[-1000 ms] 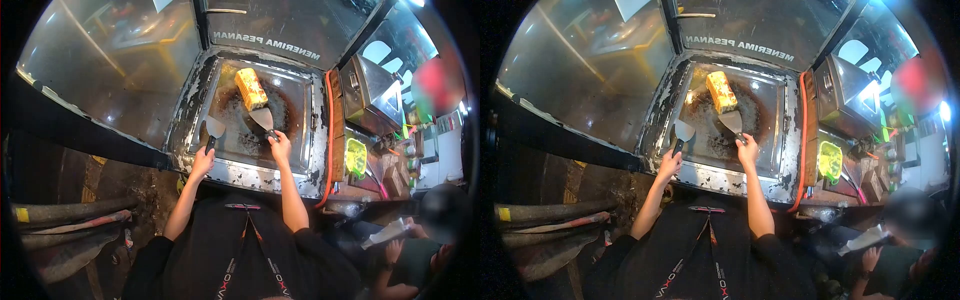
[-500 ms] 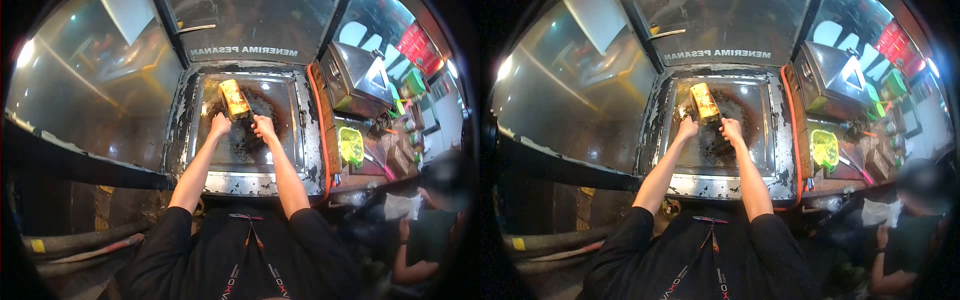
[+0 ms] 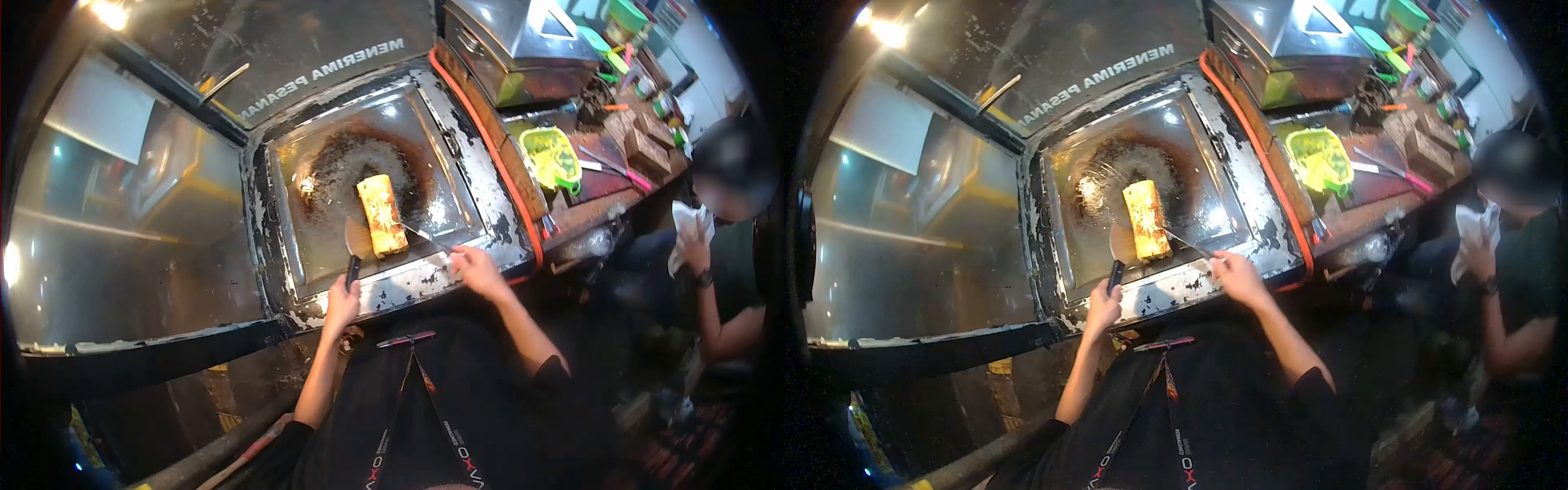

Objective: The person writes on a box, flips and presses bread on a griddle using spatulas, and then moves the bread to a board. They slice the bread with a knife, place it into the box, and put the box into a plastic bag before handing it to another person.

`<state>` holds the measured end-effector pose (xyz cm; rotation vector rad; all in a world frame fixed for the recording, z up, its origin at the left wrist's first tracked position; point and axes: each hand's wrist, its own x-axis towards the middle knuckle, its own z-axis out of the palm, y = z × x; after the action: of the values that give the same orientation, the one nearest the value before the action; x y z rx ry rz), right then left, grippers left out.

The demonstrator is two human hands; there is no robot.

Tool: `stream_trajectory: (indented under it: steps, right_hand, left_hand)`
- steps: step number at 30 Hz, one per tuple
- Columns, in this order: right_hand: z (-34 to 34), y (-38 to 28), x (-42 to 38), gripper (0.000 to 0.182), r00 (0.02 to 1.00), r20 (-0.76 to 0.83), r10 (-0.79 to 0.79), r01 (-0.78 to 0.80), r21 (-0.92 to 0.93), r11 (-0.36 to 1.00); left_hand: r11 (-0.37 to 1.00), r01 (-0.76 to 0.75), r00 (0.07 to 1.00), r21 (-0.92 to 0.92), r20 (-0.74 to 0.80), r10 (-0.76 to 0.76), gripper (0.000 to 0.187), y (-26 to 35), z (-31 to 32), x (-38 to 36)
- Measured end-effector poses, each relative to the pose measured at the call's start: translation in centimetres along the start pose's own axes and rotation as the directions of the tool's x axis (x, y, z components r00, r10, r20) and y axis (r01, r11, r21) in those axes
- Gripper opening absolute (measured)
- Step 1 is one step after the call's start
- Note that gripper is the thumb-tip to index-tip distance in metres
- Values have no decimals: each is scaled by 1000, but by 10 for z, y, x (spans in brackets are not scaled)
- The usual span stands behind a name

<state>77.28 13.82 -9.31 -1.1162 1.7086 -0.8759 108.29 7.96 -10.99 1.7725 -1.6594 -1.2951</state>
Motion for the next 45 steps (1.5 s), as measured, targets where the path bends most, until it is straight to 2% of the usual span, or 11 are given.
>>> stream_trajectory:
  steps: [1,3,5,6,11,16,31,35,37,40,45]
  right_hand:
    - [-17,2,0,35,999,-52,-3,-6,-173,985]
    - [-51,-9,4,37,997,-64,-50,27,-311,950]
    - [-69,2,18,37,989,-56,-139,105,-401,910]
    - [-73,7,28,36,985,-31,-168,141,-409,902]
    - [-54,-2,73,35,981,154,-115,176,-477,861]
    - [19,-10,95,36,946,118,-301,323,-390,862]
    - [14,-44,-6,32,966,21,-257,250,-315,916]
    - [5,-28,-31,35,985,-7,-171,158,-333,929]
    - [8,-23,-30,35,992,-25,-125,110,-334,936]
    - [29,-12,1,35,971,-132,-201,153,-304,940]
    - [34,-16,48,36,985,-34,-171,154,-291,944]
  left_hand:
    - [983,126,992,-137,21,-124,19,25,-11,-5]
    - [998,53,998,-24,23,-52,17,-2,-25,21]
    - [983,121,986,-140,127,-104,15,20,-39,34]
    - [999,29,989,-17,146,-26,14,16,-44,48]
    - [990,115,932,-86,353,-77,9,46,-53,79]
    - [978,170,880,-123,466,-94,13,51,-65,91]
    - [879,-128,989,459,122,80,27,12,-109,53]
    - [967,-126,988,220,114,102,22,2,-68,8]
    - [933,208,952,-294,281,-124,15,10,-57,-9]
    - [942,163,974,-292,199,-107,13,18,-60,-12]
    - [992,-93,995,-83,-43,90,17,35,-95,23]
